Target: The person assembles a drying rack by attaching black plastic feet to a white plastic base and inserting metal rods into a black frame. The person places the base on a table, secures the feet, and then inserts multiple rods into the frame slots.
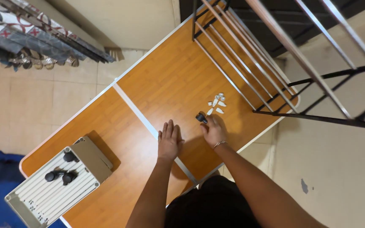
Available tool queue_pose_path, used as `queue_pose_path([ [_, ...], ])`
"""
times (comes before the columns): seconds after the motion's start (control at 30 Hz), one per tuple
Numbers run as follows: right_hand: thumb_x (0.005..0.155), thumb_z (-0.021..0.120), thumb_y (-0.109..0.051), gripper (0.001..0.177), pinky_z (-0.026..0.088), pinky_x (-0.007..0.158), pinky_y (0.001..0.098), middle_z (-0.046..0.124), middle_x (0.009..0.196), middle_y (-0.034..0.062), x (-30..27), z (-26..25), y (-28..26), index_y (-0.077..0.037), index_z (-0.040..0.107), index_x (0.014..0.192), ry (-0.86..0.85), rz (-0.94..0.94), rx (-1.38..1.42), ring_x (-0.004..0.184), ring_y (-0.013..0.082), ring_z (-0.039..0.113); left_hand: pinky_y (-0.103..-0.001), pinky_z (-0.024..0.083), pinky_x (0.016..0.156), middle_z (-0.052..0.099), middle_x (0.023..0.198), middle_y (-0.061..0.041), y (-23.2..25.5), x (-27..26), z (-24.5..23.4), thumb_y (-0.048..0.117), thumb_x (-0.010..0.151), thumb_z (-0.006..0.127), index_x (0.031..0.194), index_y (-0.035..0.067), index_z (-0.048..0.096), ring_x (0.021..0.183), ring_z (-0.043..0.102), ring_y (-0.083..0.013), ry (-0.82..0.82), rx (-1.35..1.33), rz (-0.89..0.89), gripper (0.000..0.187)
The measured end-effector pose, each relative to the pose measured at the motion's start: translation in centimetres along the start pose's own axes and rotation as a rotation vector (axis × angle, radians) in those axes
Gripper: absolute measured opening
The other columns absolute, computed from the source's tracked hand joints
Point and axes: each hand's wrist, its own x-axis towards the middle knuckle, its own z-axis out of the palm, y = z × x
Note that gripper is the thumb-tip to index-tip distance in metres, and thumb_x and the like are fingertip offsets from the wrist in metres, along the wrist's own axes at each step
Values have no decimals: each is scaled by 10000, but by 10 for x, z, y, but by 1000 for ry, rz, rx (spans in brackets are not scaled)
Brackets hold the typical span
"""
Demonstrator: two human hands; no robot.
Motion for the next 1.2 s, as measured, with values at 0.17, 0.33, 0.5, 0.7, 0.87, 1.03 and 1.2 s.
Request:
queue_pose_path([
  [0.17, 893, 720, -136, 193, 544, 732, 509, 664, 1030, 186, 10, 1, -10, -57, 642, 1051, 64, -93, -1, 899, 429, 656, -567, 224, 1205, 245, 1654, -122, -15, 0, 5, 240, 840, 769, 1477, 134, 435, 1539, 199, -309, -9, -9, 50, 727],
  [0.33, 929, 714, -132, 147, 535, 703, 497, 667, 963, 167, 9, 9, -7, -44, 671, 1038, 32, -28, -57, 813, 396, 659, -527, 217, 1224, 232, 1675, -114, -25, 1, 11, 241, 875, 737, 1499, 106, 424, 1545, 201, -288, -33, -4, 83, 711],
  [0.5, 928, 720, -80, 185, 518, 617, 406, 622, 864, 136, 18, 13, -31, 31, 687, 1072, 120, -250, 18, 700, 289, 625, -526, 247, 1205, 245, 1663, -156, -29, -10, 1, 277, 923, 688, 1541, 71, 364, 1541, 235, -318, -19, -59, 71, 728],
  [0.7, 952, 743, -42, 175, 482, 565, 307, 586, 835, 105, 39, 28, -163, 35, 704, 1104, 41, -386, 140, 636, 183, 571, -513, 246, 1195, 253, 1652, -207, -73, -61, -31, 278, 940, 674, 1569, 57, 321, 1518, 253, -360, 104, -139, 16, 754],
  [0.87, 950, 742, -42, 174, 518, 647, 293, 605, 903, 94, 13, 78, -287, 34, 684, 1096, -196, -613, 323, 739, 173, 617, -447, 307, 1227, 325, 1634, -220, -113, -137, -58, 168, 863, 732, 1550, 36, 383, 1502, 335, -376, 374, -304, 1, 782],
  [1.03, 889, 771, -94, 175, 557, 648, 326, 663, 890, 108, -42, 149, -376, -9, 726, 1035, -327, -688, 233, 739, 227, 682, -442, 388, 1161, 380, 1585, -222, -154, -221, -73, 136, 812, 789, 1495, 18, 452, 1434, 415, -398, 504, -385, -122, 771],
  [1.2, 868, 783, -157, 146, 544, 699, 430, 667, 878, 114, -71, 196, -430, -57, 767, 974, -390, -748, -12, 793, 312, 667, -433, 446, 1100, 369, 1583, -230, -186, -287, -51, 154, 821, 798, 1458, 28, 488, 1375, 473, -399, 508, -408, -320, 720],
])
